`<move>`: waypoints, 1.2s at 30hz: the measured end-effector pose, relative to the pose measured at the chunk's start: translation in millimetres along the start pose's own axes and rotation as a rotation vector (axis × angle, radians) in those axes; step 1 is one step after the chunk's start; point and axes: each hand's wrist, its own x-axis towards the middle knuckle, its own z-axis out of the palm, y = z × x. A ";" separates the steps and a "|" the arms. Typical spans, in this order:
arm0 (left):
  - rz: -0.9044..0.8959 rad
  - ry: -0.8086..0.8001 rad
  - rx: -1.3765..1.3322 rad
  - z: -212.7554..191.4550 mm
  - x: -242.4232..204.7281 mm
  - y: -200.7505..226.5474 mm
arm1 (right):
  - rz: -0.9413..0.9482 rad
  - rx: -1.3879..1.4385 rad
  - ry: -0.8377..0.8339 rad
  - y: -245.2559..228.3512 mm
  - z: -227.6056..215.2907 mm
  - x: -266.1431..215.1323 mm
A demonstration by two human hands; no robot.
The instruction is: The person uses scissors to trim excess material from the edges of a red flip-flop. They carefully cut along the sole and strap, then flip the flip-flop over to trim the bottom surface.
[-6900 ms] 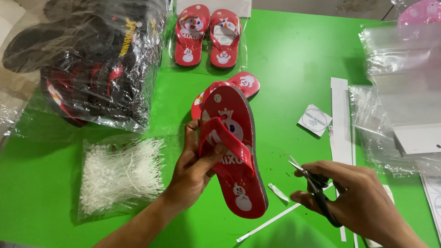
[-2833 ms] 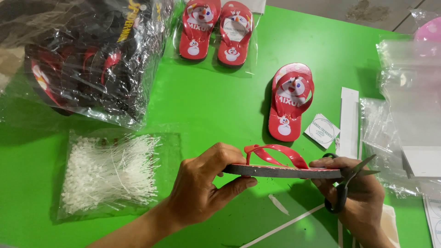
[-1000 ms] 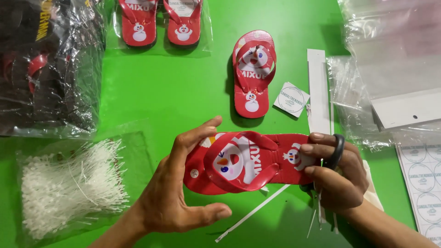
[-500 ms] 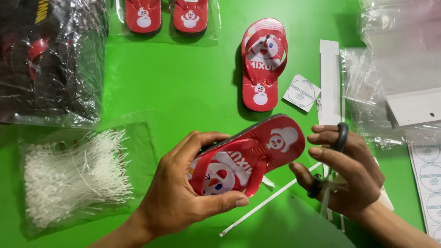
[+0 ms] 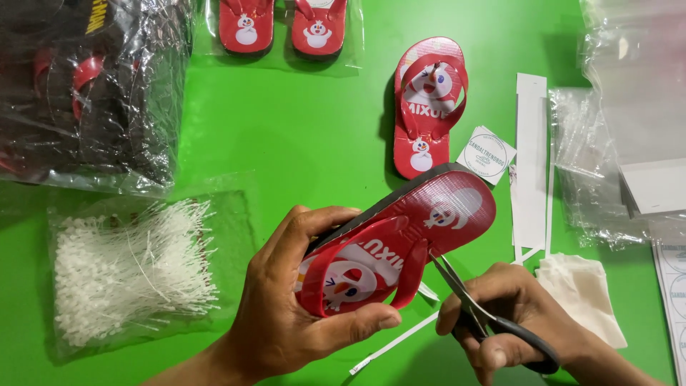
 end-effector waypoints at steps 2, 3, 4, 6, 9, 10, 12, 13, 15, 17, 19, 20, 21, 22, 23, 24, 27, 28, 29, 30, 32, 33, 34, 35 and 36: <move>0.007 -0.001 0.009 0.2 -1.0 -0.8 | 0.011 0.057 -0.022 2.3 -2.3 -2.6; 0.013 -0.004 0.018 0.2 -1.4 -1.2 | 0.022 0.116 -0.043 3.4 -3.6 -3.9; 0.014 -0.003 0.018 -0.2 -1.6 -1.8 | 0.021 0.115 -0.043 5.0 -4.4 -4.4; 0.074 -0.015 0.045 -1.2 -1.9 -3.2 | 0.017 0.181 -0.076 8.2 -6.1 -5.1; 0.116 -0.048 0.048 -2.9 -1.6 -5.0 | 0.015 0.254 -0.123 8.1 -5.7 -4.0; 0.117 -0.048 0.047 -3.6 -1.4 -5.6 | 0.015 0.253 -0.123 9.4 -6.0 -4.2; 0.150 -0.059 0.040 -5.0 -1.3 -6.8 | 0.002 0.288 -0.147 12.1 -6.5 -4.6; 0.150 -0.058 0.040 -5.3 -1.2 -7.3 | 0.002 0.288 -0.147 12.1 -6.0 -4.8; 0.170 -0.057 0.020 -6.0 -0.5 -8.1 | 0.011 0.297 -0.138 11.9 -5.4 -5.0; 0.164 -0.058 0.001 -6.1 -0.6 -8.0 | 0.002 0.297 -0.137 14.1 -5.8 -6.6; 0.157 -0.059 -0.019 -6.3 -0.6 -7.5 | -0.007 0.298 -0.136 15.6 -5.5 -8.5; 0.165 -0.058 -0.021 -6.4 -0.5 -7.0 | 0.001 0.315 -0.125 15.9 -5.1 -9.4; 0.173 -0.056 -0.023 -6.5 -0.3 -6.5 | 0.009 0.332 -0.115 16.2 -4.7 -10.3; 0.174 -0.056 -0.023 -6.2 -0.4 -6.6 | 0.008 0.331 -0.115 15.5 -4.4 -9.2; 0.174 -0.055 -0.030 -6.0 -0.6 -6.7 | -0.004 0.296 -0.129 14.9 -4.0 -8.1; 0.174 -0.054 -0.038 -5.6 -0.8 -6.8 | -0.015 0.261 -0.143 14.3 -3.7 -7.2; 0.113 -0.053 -0.018 -3.9 -1.0 -8.3 | -0.035 0.213 -0.131 9.4 -0.3 -3.7; 0.114 -0.053 -0.017 -3.8 -0.9 -7.7 | -0.036 0.213 -0.131 8.6 -0.5 -3.2; 0.115 -0.048 -0.008 -3.6 -0.7 -7.2 | -0.037 0.185 -0.137 7.8 -0.6 -2.5; 0.116 -0.042 0.000 -3.2 -0.5 -6.7 | -0.038 0.156 -0.143 6.7 -0.9 -2.2; 0.116 -0.040 0.007 -3.1 -0.5 -5.7 | -0.021 0.117 -0.130 0.9 -1.1 -3.0; 0.115 -0.038 0.014 -3.2 -0.6 -5.3 | -0.003 0.080 -0.119 -2.1 -1.2 -3.3; 0.115 -0.036 0.013 -3.3 -0.4 -5.5 | -0.002 0.079 -0.119 -6.1 0.1 -2.5; 0.116 -0.034 0.013 -3.3 -0.3 -5.8 | 0.008 -0.053 -0.101 -10.0 1.4 -1.7; 0.116 -0.031 0.012 -3.4 -0.2 -6.0 | 0.017 -0.184 -0.082 -13.8 2.7 -0.9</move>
